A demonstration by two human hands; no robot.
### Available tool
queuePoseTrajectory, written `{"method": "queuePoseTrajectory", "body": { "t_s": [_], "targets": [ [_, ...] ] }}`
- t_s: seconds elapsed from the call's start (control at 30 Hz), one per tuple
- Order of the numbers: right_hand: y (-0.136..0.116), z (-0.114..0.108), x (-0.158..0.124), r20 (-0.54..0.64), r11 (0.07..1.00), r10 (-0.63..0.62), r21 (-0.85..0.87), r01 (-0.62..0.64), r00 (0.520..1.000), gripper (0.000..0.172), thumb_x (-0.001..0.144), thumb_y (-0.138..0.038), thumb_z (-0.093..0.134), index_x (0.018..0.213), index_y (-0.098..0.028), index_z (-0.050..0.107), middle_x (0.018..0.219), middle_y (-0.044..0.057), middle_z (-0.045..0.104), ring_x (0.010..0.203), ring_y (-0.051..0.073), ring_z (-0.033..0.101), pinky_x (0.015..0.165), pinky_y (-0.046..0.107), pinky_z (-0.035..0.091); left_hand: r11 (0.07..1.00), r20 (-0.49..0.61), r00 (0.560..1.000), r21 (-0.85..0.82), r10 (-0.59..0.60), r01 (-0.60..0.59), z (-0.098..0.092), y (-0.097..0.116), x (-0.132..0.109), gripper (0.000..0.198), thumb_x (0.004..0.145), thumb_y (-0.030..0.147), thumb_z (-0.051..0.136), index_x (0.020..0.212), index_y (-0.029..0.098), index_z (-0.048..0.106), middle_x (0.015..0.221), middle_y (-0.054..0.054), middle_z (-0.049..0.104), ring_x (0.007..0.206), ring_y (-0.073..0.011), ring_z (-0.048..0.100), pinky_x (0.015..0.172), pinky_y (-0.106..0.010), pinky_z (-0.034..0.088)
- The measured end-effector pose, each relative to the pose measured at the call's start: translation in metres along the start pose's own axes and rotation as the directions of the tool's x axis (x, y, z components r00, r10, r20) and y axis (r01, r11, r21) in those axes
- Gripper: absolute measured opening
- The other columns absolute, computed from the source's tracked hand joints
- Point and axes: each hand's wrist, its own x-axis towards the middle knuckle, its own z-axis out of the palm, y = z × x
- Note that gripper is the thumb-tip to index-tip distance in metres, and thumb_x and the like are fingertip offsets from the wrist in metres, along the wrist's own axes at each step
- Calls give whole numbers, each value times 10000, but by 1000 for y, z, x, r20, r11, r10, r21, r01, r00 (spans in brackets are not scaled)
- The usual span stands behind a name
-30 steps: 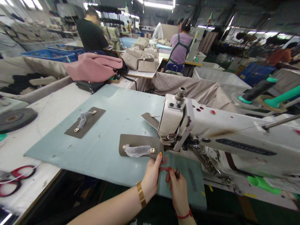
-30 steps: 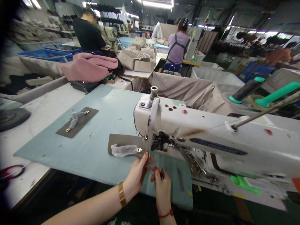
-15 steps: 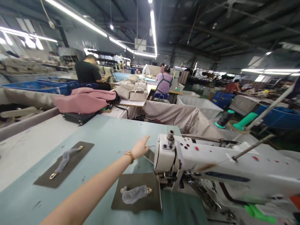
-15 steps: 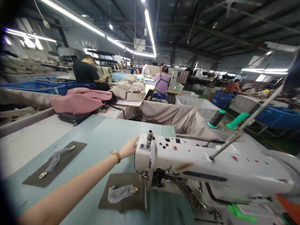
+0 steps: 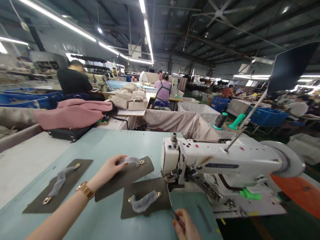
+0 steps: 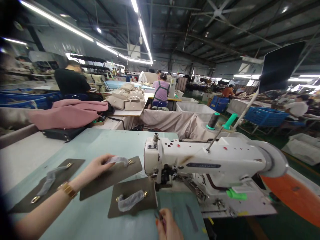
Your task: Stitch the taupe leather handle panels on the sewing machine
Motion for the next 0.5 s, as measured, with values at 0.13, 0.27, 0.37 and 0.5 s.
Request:
{"method": "queuePoseTrajectory", "body": {
  "t_s": [0.13,0.27,0.37,0.5],
  "targets": [
    [-57,17,40,44,907,-146,-393,151,988,179,934,-271,453,1076,-208,543,950,54,713,850,201,697,673,238,504,999,26,999,-9,-30,30,-3,12,-67,418,810,455,526,1111,176,603,1054,-59,696,959,-264,628,865,-340,467],
    [-95,42,78,22,759,-180,-632,153,983,116,906,-201,549,1020,-187,564,901,68,714,736,222,709,539,240,465,996,33,998,-57,-62,63,9,16,-96,408,811,437,541,1133,192,597,1096,-39,693,983,-250,629,853,-307,481],
    [-102,51,89,21,748,-194,-644,162,981,82,935,-192,498,955,-189,578,871,81,708,699,222,705,516,237,435,997,49,996,24,-70,69,10,13,-101,354,820,434,522,1065,198,621,975,-20,714,880,-233,645,774,-289,491],
    [-90,38,75,47,754,-190,-632,177,981,106,938,-208,491,894,-201,587,765,53,709,646,216,700,494,231,407,921,1,997,381,82,-76,-10,-4,-100,269,820,443,509,831,205,633,836,-28,679,820,-231,618,760,-304,460]
  ]
}}
